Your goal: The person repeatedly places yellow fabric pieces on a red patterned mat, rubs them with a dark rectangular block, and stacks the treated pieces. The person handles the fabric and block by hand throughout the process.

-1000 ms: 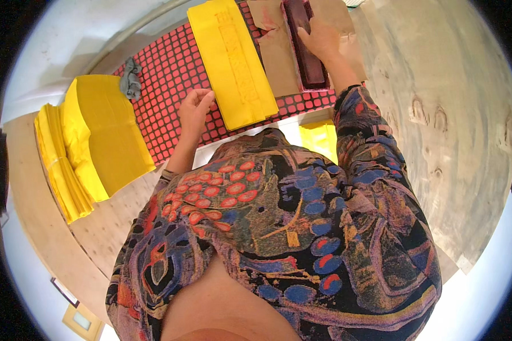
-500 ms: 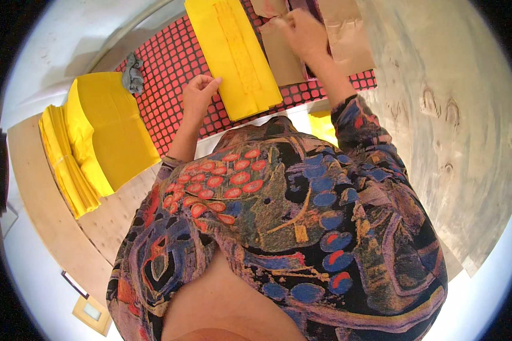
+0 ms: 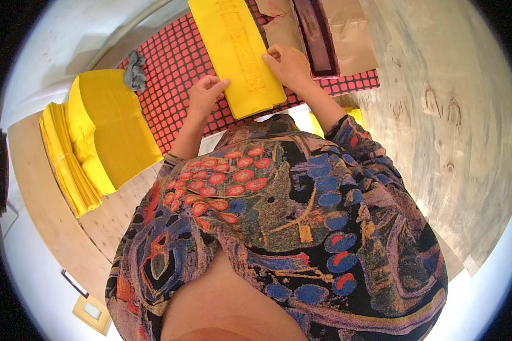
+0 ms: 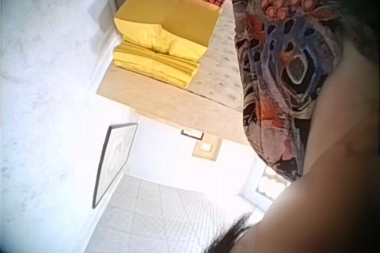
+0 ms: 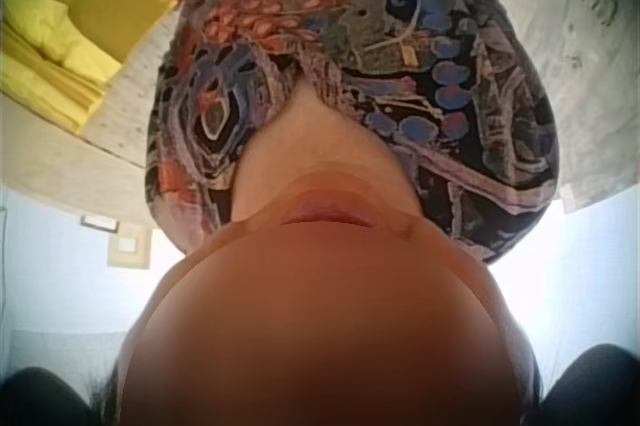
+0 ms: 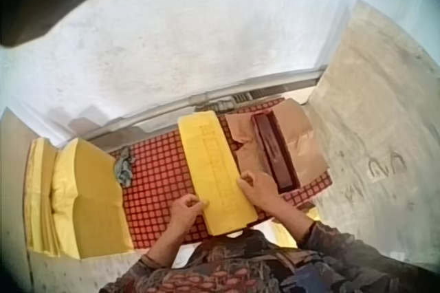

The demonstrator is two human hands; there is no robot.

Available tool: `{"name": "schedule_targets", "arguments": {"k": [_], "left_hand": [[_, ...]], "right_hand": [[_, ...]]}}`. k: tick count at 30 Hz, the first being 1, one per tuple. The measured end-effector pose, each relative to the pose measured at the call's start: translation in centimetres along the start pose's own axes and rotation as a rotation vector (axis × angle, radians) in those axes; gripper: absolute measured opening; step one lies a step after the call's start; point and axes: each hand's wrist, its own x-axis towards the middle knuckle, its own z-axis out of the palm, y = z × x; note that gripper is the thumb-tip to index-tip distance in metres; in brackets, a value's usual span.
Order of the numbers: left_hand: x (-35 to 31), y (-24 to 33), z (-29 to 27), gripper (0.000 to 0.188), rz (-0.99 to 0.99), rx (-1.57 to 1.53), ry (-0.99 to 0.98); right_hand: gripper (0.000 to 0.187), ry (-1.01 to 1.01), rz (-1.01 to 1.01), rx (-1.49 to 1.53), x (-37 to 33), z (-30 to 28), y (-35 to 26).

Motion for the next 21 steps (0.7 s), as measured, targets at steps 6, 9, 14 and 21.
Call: {"name": "schedule_targets", "arguments": {"k": [6,9,14,21], "left_hand": [[-0.4,0.7,0.1,0.02,-0.109,0.008,-0.078],[-0.8,1.0,0.2,0.02,-0.179,0.005,-0.069],[-1.2,1.6,0.7,0.017,-0.177,-0.118,-0.059],[-1.4,2.3,0.5,0.021,-0.209,-0.22,-0.119]], "right_hand": [[0.032,0.018,0.019,0.003,-0.1,0.0,0.3],[0.036,-0.002,0.013,0.066,0.2,0.2,1.1],[0.04,-0.063,0.069,0.131,0.3,0.5,1.7],[0.038,-0.184,0.158,0.303,0.6,-0.8,-0.1]]}}
